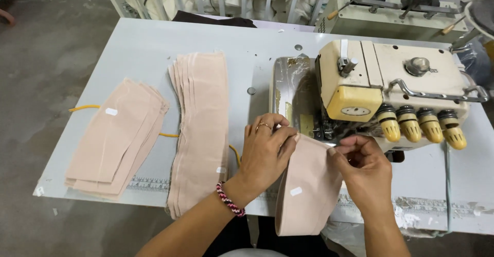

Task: Sewing small pieces of tan fabric using an industrial overlock sewing machine.

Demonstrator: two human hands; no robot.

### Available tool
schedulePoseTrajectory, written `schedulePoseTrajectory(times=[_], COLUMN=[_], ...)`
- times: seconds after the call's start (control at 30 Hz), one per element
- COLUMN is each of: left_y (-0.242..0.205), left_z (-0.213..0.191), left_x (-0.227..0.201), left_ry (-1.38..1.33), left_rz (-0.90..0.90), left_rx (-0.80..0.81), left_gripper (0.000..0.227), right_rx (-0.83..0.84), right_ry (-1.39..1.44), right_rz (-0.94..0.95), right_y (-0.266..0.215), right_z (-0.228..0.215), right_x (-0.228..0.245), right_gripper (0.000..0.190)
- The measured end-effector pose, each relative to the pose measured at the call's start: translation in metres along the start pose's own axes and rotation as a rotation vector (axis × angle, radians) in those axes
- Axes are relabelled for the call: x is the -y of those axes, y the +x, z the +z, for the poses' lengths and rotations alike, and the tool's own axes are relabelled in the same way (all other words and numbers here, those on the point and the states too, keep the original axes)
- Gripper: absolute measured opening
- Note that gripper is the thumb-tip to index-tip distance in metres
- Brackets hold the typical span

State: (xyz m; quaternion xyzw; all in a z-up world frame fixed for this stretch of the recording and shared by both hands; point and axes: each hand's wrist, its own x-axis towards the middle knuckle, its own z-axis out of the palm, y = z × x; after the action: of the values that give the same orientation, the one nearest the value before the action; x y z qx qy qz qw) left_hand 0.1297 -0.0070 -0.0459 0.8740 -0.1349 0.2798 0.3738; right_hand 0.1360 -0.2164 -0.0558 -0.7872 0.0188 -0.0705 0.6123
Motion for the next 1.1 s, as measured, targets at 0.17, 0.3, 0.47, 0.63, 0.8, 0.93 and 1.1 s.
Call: schedulePoseTrajectory(times=[0.17, 0.3, 0.47, 0.63, 0.8, 0.93, 1.1], left_y=[0.004, 0.013, -0.008, -0.005, 0.018, 0.033, 0.037], left_z=[0.004, -0.017, -0.011, -0.012, -0.008, -0.011, -0.005], left_x=[0.006, -0.011, -0.02, -0.007, 0.012, 0.016, 0.023], left_ry=[0.036, 0.172, 0.349, 0.278, 0.161, 0.142, 0.141], left_rz=[0.11, 0.416, 0.435, 0.426, 0.423, 0.44, 0.458], left_rx=[0.043, 0.202, 0.248, 0.302, 0.429, 0.405, 0.403], left_gripper=[0.021, 0.015, 0.036, 0.043, 0.043, 0.039, 0.033], right_rx=[-0.015, -0.061, -0.066, -0.06, -0.021, -0.02, 0.016], right_ry=[0.022, -0.258, -0.661, -0.688, -0.756, -0.736, -0.662], right_rz=[0.107, -0.15, -0.483, -0.535, -0.503, -0.495, -0.412], right_y=[0.005, -0.008, -0.025, -0.022, -0.013, -0.01, -0.007], right_z=[-0.001, 0.002, -0.001, -0.002, -0.005, -0.004, -0.004], right_x=[-0.005, 0.011, 0.008, 0.015, 0.015, 0.013, 0.013], right_gripper=[0.019, 0.011, 0.016, 0.023, 0.025, 0.028, 0.026])
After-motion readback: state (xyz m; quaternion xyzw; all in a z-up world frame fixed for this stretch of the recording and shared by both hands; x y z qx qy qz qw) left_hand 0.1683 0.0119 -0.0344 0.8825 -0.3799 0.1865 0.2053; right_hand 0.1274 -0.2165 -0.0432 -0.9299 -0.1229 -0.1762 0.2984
